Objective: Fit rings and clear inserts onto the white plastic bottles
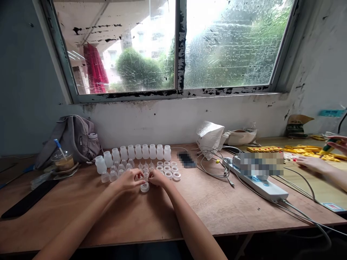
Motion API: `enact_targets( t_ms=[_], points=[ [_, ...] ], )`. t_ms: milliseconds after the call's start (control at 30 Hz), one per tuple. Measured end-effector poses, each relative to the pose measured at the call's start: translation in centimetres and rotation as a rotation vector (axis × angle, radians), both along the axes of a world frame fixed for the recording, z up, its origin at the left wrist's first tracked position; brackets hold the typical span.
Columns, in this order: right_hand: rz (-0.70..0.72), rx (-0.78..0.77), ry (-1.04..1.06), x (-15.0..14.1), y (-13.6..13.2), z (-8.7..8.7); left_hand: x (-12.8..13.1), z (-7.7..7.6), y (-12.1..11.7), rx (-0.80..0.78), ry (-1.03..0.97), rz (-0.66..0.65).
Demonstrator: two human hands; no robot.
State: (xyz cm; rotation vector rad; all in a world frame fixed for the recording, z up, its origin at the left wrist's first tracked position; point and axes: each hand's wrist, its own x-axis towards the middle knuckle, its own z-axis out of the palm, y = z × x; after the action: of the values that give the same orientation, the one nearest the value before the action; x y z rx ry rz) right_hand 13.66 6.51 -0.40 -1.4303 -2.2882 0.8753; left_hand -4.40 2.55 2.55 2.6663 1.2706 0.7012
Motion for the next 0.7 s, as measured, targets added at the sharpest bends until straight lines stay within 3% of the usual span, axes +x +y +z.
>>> enact_targets(
  t_ms=[200, 400, 533, 700],
  points=[
    [0.005, -0.04, 0.043, 0.2, 0.5, -0.2, 1.2, -3.2, 0.1, 0.041, -0.13, 0.087],
    [0.113, -0.145, 0.194, 0.1, 0.0, 0.1, 0.4, -3.9, 0.7, 0.053, -0.444, 0.156],
    [0.119, 0.048, 0.299, -0.2, -0.7, 0.6, 0.6, -4.0, 0.6, 0.004, -0.588, 0.197],
    [0.135, 0.27, 0.341, -0.8, -0.8, 0.3, 0.9, -4.3, 0.3, -0.03, -0.617, 0.187]
  ],
)
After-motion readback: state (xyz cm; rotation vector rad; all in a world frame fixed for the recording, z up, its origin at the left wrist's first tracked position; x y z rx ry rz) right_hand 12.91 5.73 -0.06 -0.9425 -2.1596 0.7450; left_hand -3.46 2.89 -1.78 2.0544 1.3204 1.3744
